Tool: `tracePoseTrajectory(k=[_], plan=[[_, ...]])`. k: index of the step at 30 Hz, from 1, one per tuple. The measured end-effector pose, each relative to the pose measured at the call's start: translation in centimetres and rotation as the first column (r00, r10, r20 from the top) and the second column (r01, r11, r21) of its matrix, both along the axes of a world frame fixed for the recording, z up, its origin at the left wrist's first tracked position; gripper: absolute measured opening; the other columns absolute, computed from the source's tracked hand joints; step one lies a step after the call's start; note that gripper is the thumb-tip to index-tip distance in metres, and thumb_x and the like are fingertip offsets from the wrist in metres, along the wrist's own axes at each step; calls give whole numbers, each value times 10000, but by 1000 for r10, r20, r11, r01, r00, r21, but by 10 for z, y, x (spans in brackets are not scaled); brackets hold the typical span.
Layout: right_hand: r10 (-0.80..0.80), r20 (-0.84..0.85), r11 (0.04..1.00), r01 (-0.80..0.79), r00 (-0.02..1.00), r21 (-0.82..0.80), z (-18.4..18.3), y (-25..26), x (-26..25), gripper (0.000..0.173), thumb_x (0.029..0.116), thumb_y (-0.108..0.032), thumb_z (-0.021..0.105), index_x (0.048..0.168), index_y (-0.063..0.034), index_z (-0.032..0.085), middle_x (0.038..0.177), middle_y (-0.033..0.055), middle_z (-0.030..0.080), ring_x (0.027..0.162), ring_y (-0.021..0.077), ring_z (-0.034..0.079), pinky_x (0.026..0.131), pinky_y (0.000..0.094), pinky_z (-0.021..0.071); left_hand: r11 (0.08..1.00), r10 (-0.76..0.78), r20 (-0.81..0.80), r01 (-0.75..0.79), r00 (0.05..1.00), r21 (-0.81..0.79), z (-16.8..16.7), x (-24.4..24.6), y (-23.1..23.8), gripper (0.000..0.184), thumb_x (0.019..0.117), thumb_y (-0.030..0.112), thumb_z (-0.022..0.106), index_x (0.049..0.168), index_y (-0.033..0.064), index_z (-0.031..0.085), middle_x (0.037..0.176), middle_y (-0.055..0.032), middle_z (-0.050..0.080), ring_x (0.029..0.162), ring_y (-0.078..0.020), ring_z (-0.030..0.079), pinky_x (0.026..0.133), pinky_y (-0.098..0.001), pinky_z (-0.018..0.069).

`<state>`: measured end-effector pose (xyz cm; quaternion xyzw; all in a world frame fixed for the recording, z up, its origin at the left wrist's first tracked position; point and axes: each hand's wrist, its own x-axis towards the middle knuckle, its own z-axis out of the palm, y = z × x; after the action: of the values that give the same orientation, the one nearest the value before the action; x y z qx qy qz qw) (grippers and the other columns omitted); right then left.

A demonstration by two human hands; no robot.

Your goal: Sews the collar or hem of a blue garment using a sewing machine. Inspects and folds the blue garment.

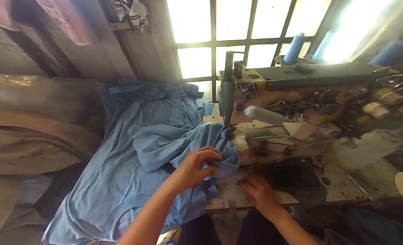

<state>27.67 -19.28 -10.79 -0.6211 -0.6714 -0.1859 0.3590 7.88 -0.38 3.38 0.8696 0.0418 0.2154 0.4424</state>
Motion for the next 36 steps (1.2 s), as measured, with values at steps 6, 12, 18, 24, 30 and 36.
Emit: tracePoseTrajectory(k=[6, 12, 18, 24, 30, 36], plan=[[114, -288, 977, -55, 951, 206, 37, 11, -12, 317, 1032, -322, 599, 1096, -33, 712, 1085, 134, 687, 927, 97, 672, 807, 183, 557, 990, 4, -46, 2, 999, 138, 6, 1, 5, 193, 1003, 109, 585, 1031, -24, 722, 1074, -106, 722, 976, -71, 682, 885, -214, 550], [351, -680, 914, -392, 644, 101, 85, 22, -23, 322, 993, -197, 660, 1198, 51, 661, 1075, 106, 704, 669, 2, 629, 595, 157, 552, 940, -36, 10, 30, 999, 341, 38, 0, -21, 199, 1014, 103, 528, 1011, -1, 697, 873, -82, 706, 776, -73, 643, 739, -209, 511], [416, -629, 905, -362, 657, 222, 80, 30, -7, 152, 957, -114, 684, 975, 37, 685, 920, 65, 666, 672, -26, 578, 604, 112, 512, 909, -6, -202, 90, 979, 406, 50, -3, -16, 236, 931, 179, 675, 1093, 15, 724, 919, -120, 732, 827, -207, 694, 768, -393, 556], [446, -626, 888, -402, 640, 222, 81, 36, -9, 182, 955, -142, 688, 979, 31, 638, 1055, 107, 651, 737, -10, 611, 631, 123, 532, 942, 16, -89, 15, 996, 334, 26, 12, -14, 115, 899, 137, 708, 900, 33, 756, 854, -67, 719, 777, -122, 658, 723, -287, 523], [438, -754, 874, -426, 490, 231, 87, 31, -19, 124, 977, -129, 671, 1005, -18, 624, 818, -37, 676, 570, -61, 578, 516, 119, 517, 915, 98, 75, -120, 992, 386, 22, 13, -19, 319, 942, 311, 691, 775, 40, 709, 609, -30, 615, 550, -87, 541, 556, -276, 419], [428, -684, 889, -411, 591, 202, 85, 43, -19, 252, 936, -191, 730, 943, 42, 635, 719, 9, 615, 575, -61, 497, 542, 94, 429, 969, 176, -70, -160, 982, 187, 24, 12, -11, 471, 1050, 331, 525, 691, 54, 651, 583, 72, 498, 549, 39, 426, 542, -175, 339]])
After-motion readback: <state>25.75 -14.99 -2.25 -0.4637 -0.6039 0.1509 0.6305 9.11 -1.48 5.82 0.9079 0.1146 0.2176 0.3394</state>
